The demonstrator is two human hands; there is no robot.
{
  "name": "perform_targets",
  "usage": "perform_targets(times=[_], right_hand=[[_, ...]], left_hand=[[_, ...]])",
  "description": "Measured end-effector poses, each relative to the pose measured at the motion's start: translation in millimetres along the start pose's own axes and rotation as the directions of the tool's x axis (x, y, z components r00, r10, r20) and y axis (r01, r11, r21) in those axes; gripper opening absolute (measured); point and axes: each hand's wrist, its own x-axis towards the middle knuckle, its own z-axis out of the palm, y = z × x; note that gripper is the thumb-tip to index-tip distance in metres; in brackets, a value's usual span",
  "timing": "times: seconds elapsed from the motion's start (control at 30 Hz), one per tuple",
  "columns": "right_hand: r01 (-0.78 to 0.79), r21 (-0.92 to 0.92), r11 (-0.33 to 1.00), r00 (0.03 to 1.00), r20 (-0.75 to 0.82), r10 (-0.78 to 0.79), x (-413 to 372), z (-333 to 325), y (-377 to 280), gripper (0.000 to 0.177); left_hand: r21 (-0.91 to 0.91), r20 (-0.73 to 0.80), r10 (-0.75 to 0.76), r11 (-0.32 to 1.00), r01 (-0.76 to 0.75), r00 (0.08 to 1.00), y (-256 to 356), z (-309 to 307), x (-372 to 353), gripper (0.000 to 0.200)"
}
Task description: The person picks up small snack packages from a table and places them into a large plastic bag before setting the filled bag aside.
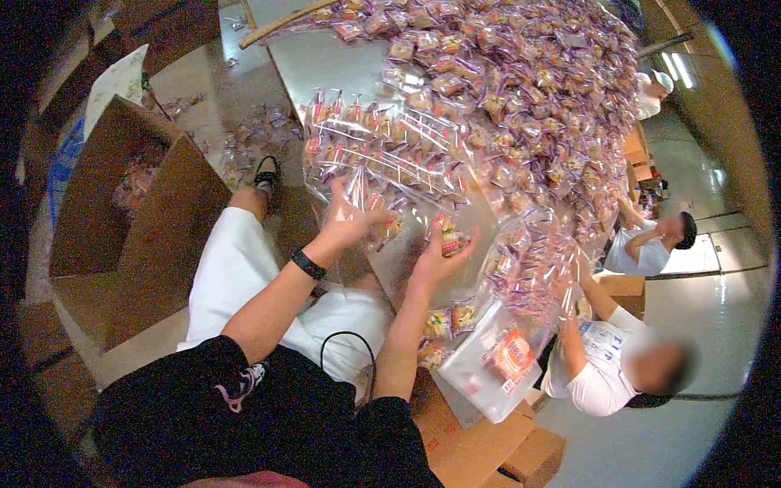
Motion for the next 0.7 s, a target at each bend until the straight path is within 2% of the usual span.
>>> perform_targets(times=[0.1,0.17,0.2,0.27,0.3,0.37,0.4,0.47,0.53,0.57,0.6,0.7], right_hand=[[-0.038,0.014,0.999,0.998,-0.055,0.038,10,-4,-8,0.080],[-0.032,0.050,0.998,0.996,-0.076,0.036,23,-9,5,0.079],[-0.114,0.127,0.985,0.992,-0.046,0.121,27,-9,2,0.079],[-0.272,0.263,0.925,0.961,0.029,0.275,34,-12,-4,0.080],[-0.361,0.294,0.885,0.932,0.141,0.333,39,-14,0,0.082],[-0.544,0.318,0.776,0.826,0.367,0.429,43,-15,18,0.085],[-0.487,0.292,0.823,0.854,0.357,0.379,38,-8,19,0.083],[-0.373,0.231,0.899,0.892,0.356,0.278,22,16,20,0.079],[-0.261,0.124,0.957,0.913,0.352,0.204,7,35,9,0.083],[-0.201,0.075,0.977,0.923,0.348,0.164,3,42,6,0.084],[-0.238,-0.070,0.969,0.915,0.318,0.248,2,47,15,0.091],[-0.210,-0.095,0.973,0.948,0.225,0.226,-9,55,26,0.094]], left_hand=[[-0.004,0.031,-0.027,1.000,0.027,0.999,-5,17,7,0.112],[0.094,0.007,0.029,0.995,-0.029,1.000,-11,26,18,0.112],[0.175,-0.011,0.071,0.982,-0.068,0.997,-9,31,24,0.113],[0.202,0.003,0.066,0.977,-0.066,0.998,-8,40,31,0.112],[0.150,0.030,0.018,0.988,-0.022,0.999,3,36,27,0.111],[0.217,-0.024,0.129,0.969,-0.121,0.991,-9,29,33,0.109],[0.341,-0.088,0.297,0.906,-0.251,0.951,-37,24,49,0.108],[0.492,-0.121,0.363,0.830,-0.262,0.924,-36,9,40,0.108],[0.248,-0.065,0.168,0.957,-0.147,0.984,-19,-10,27,0.107],[0.241,-0.072,0.212,0.952,-0.190,0.975,-22,-15,29,0.105],[0.234,-0.078,0.256,0.944,-0.232,0.964,-23,-21,29,0.102],[0.439,-0.191,0.447,0.835,-0.331,0.874,-27,-21,30,0.098]])
